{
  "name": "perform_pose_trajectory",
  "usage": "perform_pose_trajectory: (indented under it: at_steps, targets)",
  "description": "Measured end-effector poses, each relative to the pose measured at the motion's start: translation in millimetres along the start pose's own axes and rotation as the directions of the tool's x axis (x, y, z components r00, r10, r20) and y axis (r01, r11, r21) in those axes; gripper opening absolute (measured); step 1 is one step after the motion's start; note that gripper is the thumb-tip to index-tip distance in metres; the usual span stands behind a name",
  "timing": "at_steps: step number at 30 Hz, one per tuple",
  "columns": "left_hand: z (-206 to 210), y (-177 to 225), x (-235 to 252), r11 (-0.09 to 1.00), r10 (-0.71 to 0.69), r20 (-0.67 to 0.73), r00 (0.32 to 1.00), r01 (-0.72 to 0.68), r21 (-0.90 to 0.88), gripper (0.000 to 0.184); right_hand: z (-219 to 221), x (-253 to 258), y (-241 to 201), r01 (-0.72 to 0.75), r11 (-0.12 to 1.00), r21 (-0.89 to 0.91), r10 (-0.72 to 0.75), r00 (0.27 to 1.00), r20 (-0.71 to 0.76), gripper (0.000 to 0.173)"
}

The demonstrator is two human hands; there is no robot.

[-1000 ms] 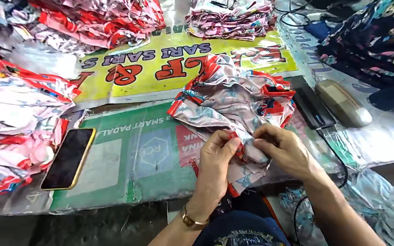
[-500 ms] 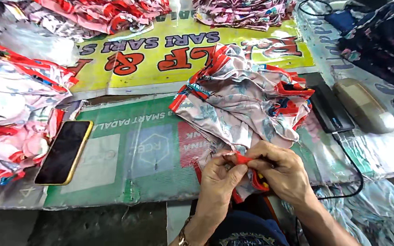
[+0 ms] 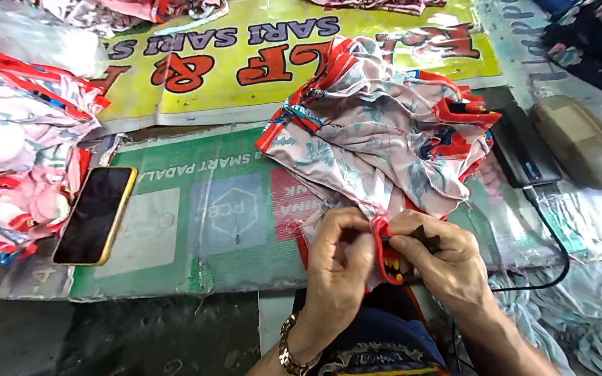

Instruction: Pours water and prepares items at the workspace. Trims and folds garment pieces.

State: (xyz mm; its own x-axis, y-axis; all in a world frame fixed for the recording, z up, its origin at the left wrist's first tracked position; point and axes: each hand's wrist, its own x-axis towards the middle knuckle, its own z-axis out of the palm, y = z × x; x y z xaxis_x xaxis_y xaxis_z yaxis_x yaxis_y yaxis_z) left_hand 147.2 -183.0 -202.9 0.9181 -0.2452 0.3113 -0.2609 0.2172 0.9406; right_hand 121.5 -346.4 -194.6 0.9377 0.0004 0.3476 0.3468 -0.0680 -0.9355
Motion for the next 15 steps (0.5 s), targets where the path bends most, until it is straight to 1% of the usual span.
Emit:
perform_pose_trajectory:
  at_steps: [1,2,3,5,6,7,8,9,10,12,13,15]
  targets:
    - [1.8,-0.4,-1.2,1.000,-0.019,0.048,0.999,0.019,0.001,0.026,3.2,-0.2,0.5,-0.007,1.000,0.005,0.007,1.000,-0.016,0.013]
    - [2.6,-0.8,-1.7,0.999,-0.031,0.074,0.997,0.030,0.014,0.033,6.1,-0.7,0.8,-0.011,1.000,0.002,0.011,1.000,-0.025,0.012]
    - [1.3,-0.3,-0.6,0.999,-0.037,0.071,0.997,0.035,0.024,0.031,7.6,-0.6,1.4,-0.010,1.000,-0.001,0.010,1.000,-0.023,0.012]
    - [-6.3,1.1,2.3,1.000,-0.017,-0.003,1.000,0.017,0.006,0.012,3.7,-0.8,1.4,0.004,0.998,-0.060,-0.003,1.000,0.006,0.013]
    - [-12.0,2.5,2.9,1.000,0.020,-0.050,0.999,-0.018,0.026,0.006,-1.6,-1.2,0.5,0.028,0.991,-0.131,-0.026,0.999,0.023,0.014]
    - [-18.9,5.0,2.6,0.994,0.077,-0.075,0.994,-0.071,0.080,0.004,-8.7,-1.8,-1.2,0.069,0.974,-0.215,-0.061,0.997,0.047,0.014]
    - [-26.8,8.6,0.8,0.979,0.141,-0.063,0.988,-0.129,0.157,0.004,-16.1,-3.0,-4.8,0.127,0.945,-0.303,-0.108,0.991,0.078,0.015]
    - [-35.1,13.4,-2.1,0.950,0.194,0.003,0.981,-0.189,0.250,0.003,-22.4,-4.7,-9.9,0.195,0.903,-0.383,-0.162,0.980,0.115,0.015]
    - [-42.4,18.9,-5.1,0.907,0.238,0.122,0.964,-0.266,0.326,0.001,-26.8,-7.5,-15.7,0.261,0.845,-0.466,-0.211,0.965,0.157,0.014]
    - [-53.1,23.1,-7.1,0.794,0.299,0.379,0.876,-0.449,0.411,0.003,-30.2,-15.6,-21.7,0.374,0.686,-0.624,-0.279,0.927,0.250,0.012]
    - [-59.2,21.7,-7.3,0.715,0.282,0.486,0.827,-0.519,0.469,0.005,-30.3,-20.1,-19.6,0.428,0.613,-0.664,-0.292,0.904,0.313,0.013]
    - [-72.9,16.1,-7.0,0.541,0.170,0.633,0.756,-0.608,0.581,0.009,-29.5,-28.0,-9.4,0.506,0.512,-0.694,-0.242,0.860,0.449,0.017]
